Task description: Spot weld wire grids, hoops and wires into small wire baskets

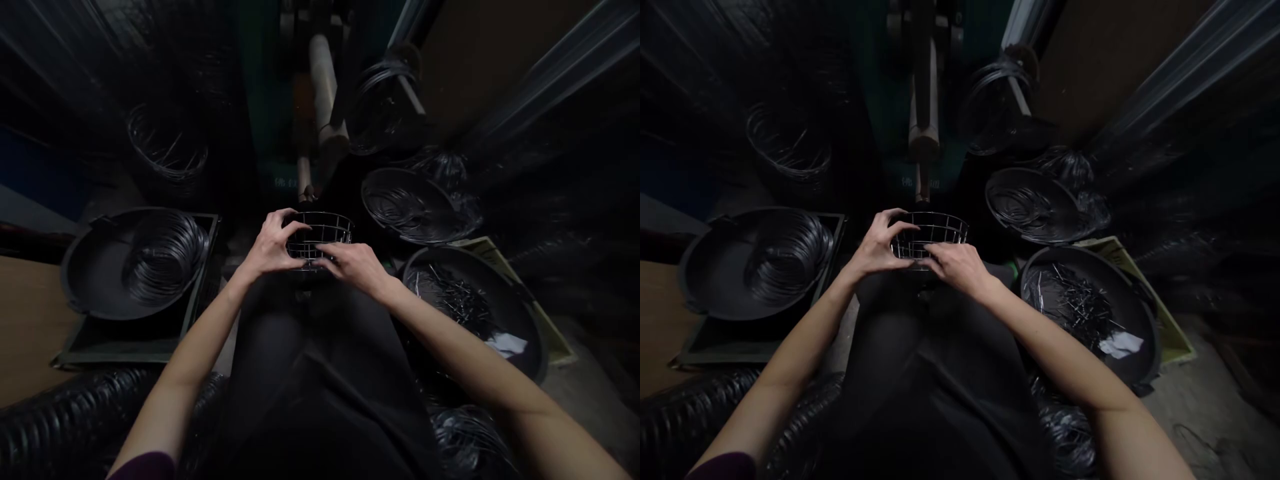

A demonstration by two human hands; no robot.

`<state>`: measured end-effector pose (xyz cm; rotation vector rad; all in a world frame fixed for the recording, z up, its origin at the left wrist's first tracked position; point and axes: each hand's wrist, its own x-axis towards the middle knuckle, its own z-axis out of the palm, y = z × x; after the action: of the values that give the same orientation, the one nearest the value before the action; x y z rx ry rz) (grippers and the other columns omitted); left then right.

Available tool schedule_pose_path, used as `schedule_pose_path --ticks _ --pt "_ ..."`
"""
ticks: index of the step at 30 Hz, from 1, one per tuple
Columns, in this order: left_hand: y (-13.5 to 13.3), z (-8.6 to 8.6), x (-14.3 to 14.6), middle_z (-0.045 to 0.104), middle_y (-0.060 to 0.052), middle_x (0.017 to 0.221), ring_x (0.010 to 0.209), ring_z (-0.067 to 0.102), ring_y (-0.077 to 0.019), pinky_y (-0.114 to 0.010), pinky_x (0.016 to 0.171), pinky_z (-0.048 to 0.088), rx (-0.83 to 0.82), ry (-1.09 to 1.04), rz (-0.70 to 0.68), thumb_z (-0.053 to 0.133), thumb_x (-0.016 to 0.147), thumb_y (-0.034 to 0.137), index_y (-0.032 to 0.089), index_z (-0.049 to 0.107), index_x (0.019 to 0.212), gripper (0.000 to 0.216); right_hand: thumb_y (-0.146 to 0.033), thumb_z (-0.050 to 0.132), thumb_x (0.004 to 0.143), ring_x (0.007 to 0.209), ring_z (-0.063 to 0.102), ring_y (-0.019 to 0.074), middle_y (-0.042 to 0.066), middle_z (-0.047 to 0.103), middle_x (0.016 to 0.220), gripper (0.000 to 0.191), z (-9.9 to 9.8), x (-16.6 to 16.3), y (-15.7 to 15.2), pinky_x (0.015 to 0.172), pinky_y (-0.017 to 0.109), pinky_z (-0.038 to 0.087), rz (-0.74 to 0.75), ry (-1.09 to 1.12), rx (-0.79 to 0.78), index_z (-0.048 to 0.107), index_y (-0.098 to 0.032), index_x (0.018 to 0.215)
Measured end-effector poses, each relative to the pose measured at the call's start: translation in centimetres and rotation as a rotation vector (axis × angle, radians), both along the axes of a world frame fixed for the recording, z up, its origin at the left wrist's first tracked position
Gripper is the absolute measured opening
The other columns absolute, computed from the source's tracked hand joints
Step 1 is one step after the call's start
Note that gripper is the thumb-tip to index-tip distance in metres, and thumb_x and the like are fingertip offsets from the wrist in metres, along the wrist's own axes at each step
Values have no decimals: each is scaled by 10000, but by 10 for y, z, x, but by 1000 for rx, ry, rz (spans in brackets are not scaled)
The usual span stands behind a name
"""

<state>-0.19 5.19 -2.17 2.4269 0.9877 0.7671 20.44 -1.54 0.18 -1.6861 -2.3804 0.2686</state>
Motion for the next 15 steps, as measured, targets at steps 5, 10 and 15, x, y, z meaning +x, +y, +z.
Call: schedule_pose_path --ticks 5,10,15 --pt "8 -6 6 450 -115 1351 1261 458 -321 -495 1078 423 -44 -48 50 841 596 347 234 623 1160 616 -295 473 969 832 721 172 63 695 1214 374 -1 4 -2 514 232 411 130 -252 140 617 -223 1307" --pt "18 -3 9 446 -122 1340 1265 453 -320 -487 1081 424 -24 -73 56 840 595 312 214 618 1158 612 -277 474 964 816 723 157 29 706 1192 356 7 12 16 510 226 385 166 -283 201 634 -242 1280" --pt "27 4 9 453 -104 1333 1272 453 -322 -510 1083 422 -28 -77 79 853 587 334 240 607 1145 618 -282 464 969 784 718 156 34 725 1151 343 15 13 26 505 233 379 167 -283 211 649 -254 1256"
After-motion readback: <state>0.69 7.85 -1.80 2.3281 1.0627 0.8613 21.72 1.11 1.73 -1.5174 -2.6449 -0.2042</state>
